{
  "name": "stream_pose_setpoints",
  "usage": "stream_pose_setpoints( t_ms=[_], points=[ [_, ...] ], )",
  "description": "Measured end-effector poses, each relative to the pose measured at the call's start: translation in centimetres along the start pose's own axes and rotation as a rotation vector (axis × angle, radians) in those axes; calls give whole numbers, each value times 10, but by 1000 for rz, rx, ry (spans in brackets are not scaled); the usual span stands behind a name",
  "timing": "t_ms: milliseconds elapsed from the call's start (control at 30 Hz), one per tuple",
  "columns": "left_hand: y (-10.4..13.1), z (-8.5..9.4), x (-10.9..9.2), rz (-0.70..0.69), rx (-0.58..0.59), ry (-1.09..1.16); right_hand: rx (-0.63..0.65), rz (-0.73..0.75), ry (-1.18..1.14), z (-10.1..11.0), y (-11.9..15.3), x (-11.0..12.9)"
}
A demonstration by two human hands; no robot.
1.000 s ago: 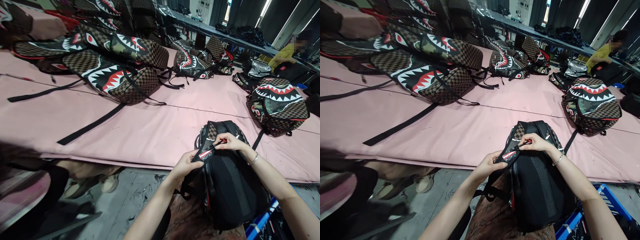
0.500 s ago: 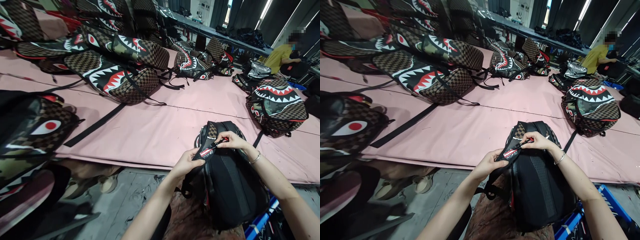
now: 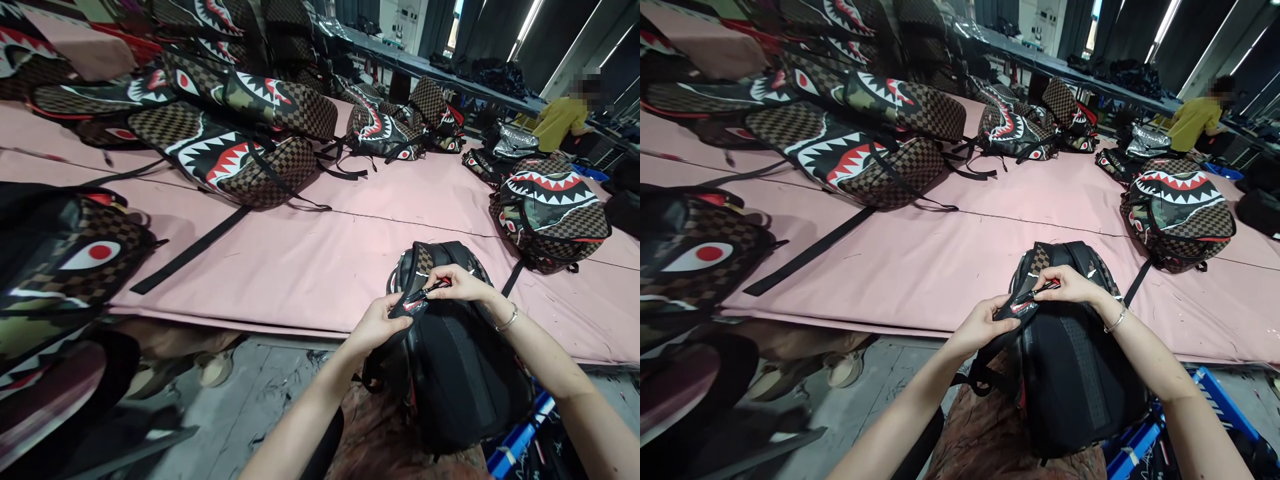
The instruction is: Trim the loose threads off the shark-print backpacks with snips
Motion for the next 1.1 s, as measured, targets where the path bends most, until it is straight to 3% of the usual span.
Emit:
stream_pose_setpoints(
  t_ms=[367,500,633,800,933,1100],
  points=[
    [0,-10,-4,13,-98,-47,-66,3,1,-5,5,11],
    [2,-9,-1,28,-90,102,-122,-19,-195,-16,8,-2],
    [5,-3,5,56,-80,286,-272,-8,-307,-22,17,-17],
    [8,1,9,92,-71,418,-518,67,51,-6,29,-26],
    [7,1,9,88,-66,454,-509,174,283,0,26,-28],
    [6,3,7,101,-70,459,-447,264,300,1,16,-28]
  ],
)
Point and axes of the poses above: each hand's wrist, its own y-axis away from the middle knuckle, its own z-axis out of the back of the hand, x = y × z, the point moved 3 cm from there along -y, towards the middle knuckle, and after that the axes turned 11 degrees about x, right-handed, at the moved point
